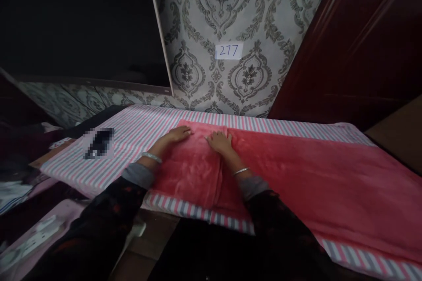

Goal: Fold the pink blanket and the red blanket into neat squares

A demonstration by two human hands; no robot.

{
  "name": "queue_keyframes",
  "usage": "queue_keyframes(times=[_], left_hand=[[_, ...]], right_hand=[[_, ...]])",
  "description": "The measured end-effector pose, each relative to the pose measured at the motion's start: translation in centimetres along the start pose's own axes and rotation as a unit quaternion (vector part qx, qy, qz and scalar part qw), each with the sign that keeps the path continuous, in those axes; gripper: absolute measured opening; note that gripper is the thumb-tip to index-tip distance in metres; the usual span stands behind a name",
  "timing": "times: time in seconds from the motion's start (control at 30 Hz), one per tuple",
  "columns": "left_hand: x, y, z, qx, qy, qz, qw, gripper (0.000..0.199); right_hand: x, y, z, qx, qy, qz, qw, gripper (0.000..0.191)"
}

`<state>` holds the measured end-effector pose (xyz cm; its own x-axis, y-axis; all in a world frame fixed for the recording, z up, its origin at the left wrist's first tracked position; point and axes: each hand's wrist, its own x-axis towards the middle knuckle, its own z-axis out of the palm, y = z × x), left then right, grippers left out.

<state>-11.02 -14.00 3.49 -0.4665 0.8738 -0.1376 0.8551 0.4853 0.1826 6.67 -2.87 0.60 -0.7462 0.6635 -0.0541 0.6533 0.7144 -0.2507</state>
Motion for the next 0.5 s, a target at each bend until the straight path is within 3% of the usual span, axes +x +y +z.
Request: queue_keyframes(times=[0.1, 0.23, 0.33, 0.5], left_hand=[[-3.8, -0.5, 1.1, 0.015, 0.031, 0.011, 0.999, 0.053], [-7.7, -0.7, 4.9, 0.072, 0.08, 0.045, 0.993, 0.06], [-8.3, -0.8, 6.5, 0.093, 0.1, 0.053, 0.989, 0.063], [-7.7, -0.8, 6.3, 0.088, 0.097, 0.053, 0.99, 0.063]], right_hand=[[-2.7, -1.9, 0.6, -0.011, 0.042, -0.038, 0.998, 0.067], [-6.1, -2.7, 3.5, -0.04, 0.07, -0.04, 0.996, 0.068], [-7.3, -2.0, 4.8, -0.05, 0.075, -0.023, 0.996, 0.068], [-7.8, -0.5, 4.4, -0.049, 0.063, -0.018, 0.997, 0.066]])
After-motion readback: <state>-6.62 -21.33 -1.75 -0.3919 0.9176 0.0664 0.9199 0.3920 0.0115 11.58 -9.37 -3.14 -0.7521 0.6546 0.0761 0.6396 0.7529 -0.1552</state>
